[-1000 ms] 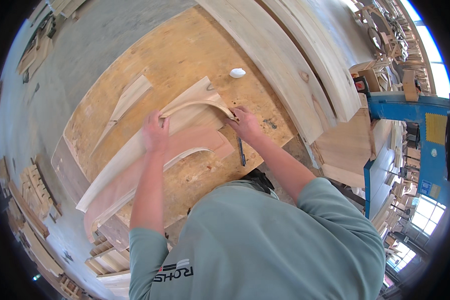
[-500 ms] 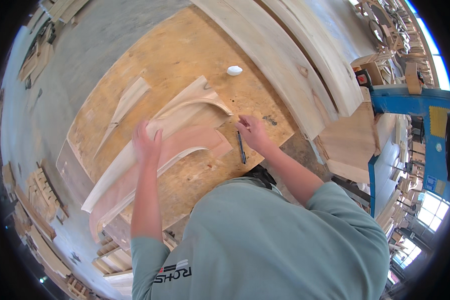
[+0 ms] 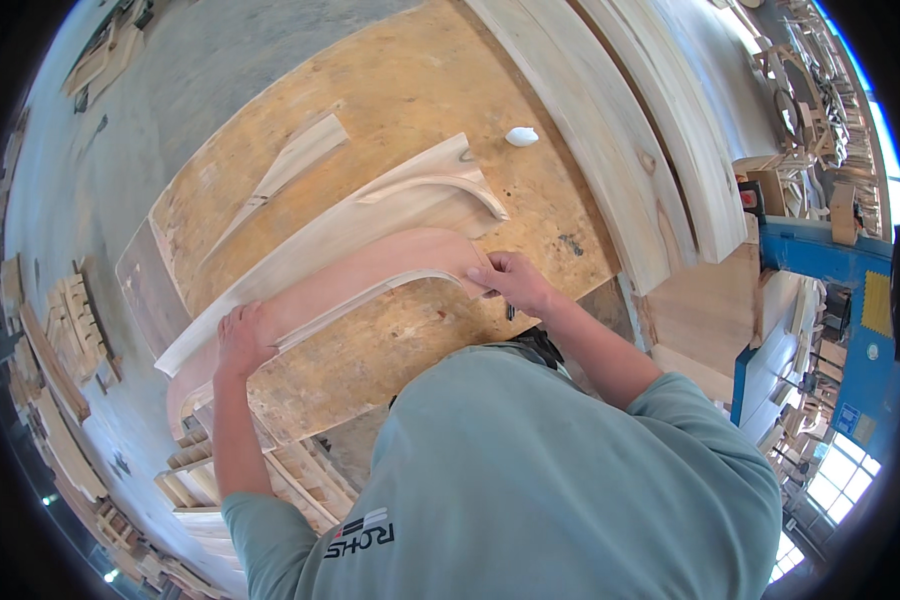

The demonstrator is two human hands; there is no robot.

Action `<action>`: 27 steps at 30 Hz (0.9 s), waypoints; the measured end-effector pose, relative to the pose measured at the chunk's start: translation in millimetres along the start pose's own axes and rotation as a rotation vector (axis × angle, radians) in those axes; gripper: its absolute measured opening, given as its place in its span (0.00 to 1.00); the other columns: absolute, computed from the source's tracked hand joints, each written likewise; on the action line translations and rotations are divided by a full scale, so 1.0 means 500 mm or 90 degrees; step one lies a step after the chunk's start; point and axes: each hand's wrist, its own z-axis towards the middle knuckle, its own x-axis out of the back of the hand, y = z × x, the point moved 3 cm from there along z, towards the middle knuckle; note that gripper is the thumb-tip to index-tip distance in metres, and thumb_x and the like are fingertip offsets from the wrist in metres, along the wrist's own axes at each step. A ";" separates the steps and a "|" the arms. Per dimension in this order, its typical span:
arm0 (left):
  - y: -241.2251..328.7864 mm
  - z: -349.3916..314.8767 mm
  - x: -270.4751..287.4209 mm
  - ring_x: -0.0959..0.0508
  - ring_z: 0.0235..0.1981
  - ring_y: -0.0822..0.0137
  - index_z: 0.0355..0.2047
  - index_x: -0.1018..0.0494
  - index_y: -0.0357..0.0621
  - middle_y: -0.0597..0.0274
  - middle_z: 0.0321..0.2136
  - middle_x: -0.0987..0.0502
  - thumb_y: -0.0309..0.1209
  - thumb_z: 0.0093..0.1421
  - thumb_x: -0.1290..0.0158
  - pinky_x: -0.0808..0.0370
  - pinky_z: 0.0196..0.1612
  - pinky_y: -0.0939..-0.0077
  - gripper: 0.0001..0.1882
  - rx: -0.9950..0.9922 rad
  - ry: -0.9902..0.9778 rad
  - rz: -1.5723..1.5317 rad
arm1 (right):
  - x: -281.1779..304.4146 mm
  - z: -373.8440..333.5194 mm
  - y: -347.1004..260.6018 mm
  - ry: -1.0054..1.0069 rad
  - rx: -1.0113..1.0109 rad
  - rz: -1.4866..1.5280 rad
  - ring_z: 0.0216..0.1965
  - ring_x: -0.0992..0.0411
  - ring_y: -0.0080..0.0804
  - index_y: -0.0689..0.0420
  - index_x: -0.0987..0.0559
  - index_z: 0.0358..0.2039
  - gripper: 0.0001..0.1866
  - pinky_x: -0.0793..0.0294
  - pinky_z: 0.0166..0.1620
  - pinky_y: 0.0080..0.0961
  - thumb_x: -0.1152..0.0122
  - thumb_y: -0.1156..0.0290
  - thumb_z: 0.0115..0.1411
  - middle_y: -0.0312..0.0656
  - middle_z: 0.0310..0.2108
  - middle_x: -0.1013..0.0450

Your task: The person cuts a curved wooden piece using a band saw, marks a straight wooden board with a pen, and then applies adhesive to join multiple curved wooden sections together at a workbench.

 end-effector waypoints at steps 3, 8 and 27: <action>-0.021 -0.013 -0.027 0.32 0.61 0.46 0.60 0.34 0.44 0.49 0.55 0.29 0.31 0.38 0.27 0.38 0.67 0.50 0.47 -0.029 0.088 -0.040 | 0.010 -0.002 0.009 -0.006 -0.003 -0.147 0.30 0.29 0.20 0.63 0.18 0.39 0.21 0.29 0.32 0.22 0.33 0.53 0.65 0.37 0.31 0.22; 0.009 -0.043 0.017 0.28 0.54 0.42 0.55 0.33 0.43 0.47 0.49 0.27 0.30 0.42 0.32 0.33 0.60 0.49 0.38 -0.024 0.191 -0.053 | 0.023 -0.024 -0.057 0.116 0.106 -0.295 0.30 0.28 0.27 0.65 0.19 0.40 0.22 0.28 0.33 0.27 0.33 0.54 0.64 0.43 0.33 0.22; 0.012 0.079 0.044 0.31 0.63 0.46 0.64 0.39 0.39 0.46 0.58 0.28 0.33 0.42 0.29 0.37 0.68 0.53 0.49 0.007 0.177 -0.042 | 0.043 0.075 -0.101 0.285 0.300 -0.418 0.58 0.30 0.54 0.64 0.31 0.64 0.32 0.30 0.61 0.41 0.41 0.57 0.66 0.59 0.59 0.30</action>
